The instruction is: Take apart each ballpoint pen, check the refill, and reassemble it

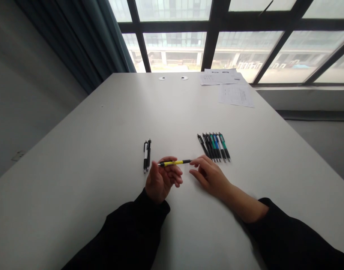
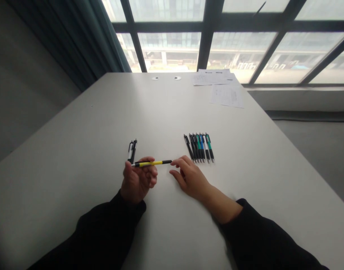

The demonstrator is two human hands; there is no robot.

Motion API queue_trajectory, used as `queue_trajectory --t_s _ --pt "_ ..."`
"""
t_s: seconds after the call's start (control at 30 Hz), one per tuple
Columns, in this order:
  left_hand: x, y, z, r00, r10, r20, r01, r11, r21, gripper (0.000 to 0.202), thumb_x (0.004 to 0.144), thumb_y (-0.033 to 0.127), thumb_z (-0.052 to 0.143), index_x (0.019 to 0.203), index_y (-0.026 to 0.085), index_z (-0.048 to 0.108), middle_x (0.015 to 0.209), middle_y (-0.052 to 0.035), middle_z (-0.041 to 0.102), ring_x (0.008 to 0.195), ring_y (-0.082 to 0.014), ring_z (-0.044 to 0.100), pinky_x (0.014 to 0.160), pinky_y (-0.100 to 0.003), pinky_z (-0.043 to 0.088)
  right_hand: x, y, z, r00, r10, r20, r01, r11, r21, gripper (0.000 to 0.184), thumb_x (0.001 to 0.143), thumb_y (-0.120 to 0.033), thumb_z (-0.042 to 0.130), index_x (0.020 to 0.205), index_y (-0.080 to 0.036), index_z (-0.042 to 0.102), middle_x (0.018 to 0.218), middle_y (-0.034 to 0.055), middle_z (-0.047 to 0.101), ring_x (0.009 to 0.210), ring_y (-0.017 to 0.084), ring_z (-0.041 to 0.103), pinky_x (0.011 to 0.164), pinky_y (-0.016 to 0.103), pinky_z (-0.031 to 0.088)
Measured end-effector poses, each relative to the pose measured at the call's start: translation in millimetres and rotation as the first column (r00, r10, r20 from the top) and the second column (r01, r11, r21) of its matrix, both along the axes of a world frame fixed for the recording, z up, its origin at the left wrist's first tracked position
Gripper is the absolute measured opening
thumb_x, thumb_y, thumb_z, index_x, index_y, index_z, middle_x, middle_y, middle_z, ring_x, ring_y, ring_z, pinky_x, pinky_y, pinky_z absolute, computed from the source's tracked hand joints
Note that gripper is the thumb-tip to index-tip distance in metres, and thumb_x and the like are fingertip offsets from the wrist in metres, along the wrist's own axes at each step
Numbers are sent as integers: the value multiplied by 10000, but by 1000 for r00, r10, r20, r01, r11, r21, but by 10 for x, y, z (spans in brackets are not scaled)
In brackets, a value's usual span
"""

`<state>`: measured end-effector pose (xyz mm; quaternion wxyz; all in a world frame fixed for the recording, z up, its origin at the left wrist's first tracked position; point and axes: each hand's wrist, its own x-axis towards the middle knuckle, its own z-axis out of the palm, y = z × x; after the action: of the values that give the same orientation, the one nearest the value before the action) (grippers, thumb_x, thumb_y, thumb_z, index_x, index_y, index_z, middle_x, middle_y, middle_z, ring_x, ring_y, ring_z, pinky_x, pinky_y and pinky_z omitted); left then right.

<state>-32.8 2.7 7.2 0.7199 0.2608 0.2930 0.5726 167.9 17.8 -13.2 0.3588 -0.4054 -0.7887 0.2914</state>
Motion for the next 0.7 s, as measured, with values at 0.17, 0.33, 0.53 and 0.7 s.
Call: queue_trajectory --t_s 0.17,0.33,0.53,0.7 --pt "-13 59 67 996 82 -33 -86 985 -148 704 726 784 656 915 107 671 548 -35 673 363 -126 570 321 -183 412 10 2 -42 993 -82 90 78 995 55 114 974 -279 578 914 -183 565 726 -7 563 608 120 506 591 236 404" --pt "-14 64 67 985 150 -90 -168 953 -251 726 936 748 335 885 102 662 486 -26 611 299 -111 498 280 -174 311 20 -2 -44 984 -88 154 79 995 63 142 979 -310 574 993 -168 573 690 -17 592 554 110 510 567 224 384" --pt "-6 90 7 975 148 -164 -191 938 -289 767 957 727 283 999 63 664 511 -28 606 313 -97 486 305 -174 305 27 8 11 934 28 356 -96 980 177 239 1027 -288 469 881 -170 618 773 51 683 656 147 594 628 256 368" --pt "30 93 -28 965 97 -243 -172 936 -308 737 981 670 329 1238 18 557 636 -80 684 367 -100 524 345 -183 366 37 21 -3 867 -77 491 -18 982 186 298 1026 -277 437 799 -166 596 718 51 661 603 149 562 607 285 313"
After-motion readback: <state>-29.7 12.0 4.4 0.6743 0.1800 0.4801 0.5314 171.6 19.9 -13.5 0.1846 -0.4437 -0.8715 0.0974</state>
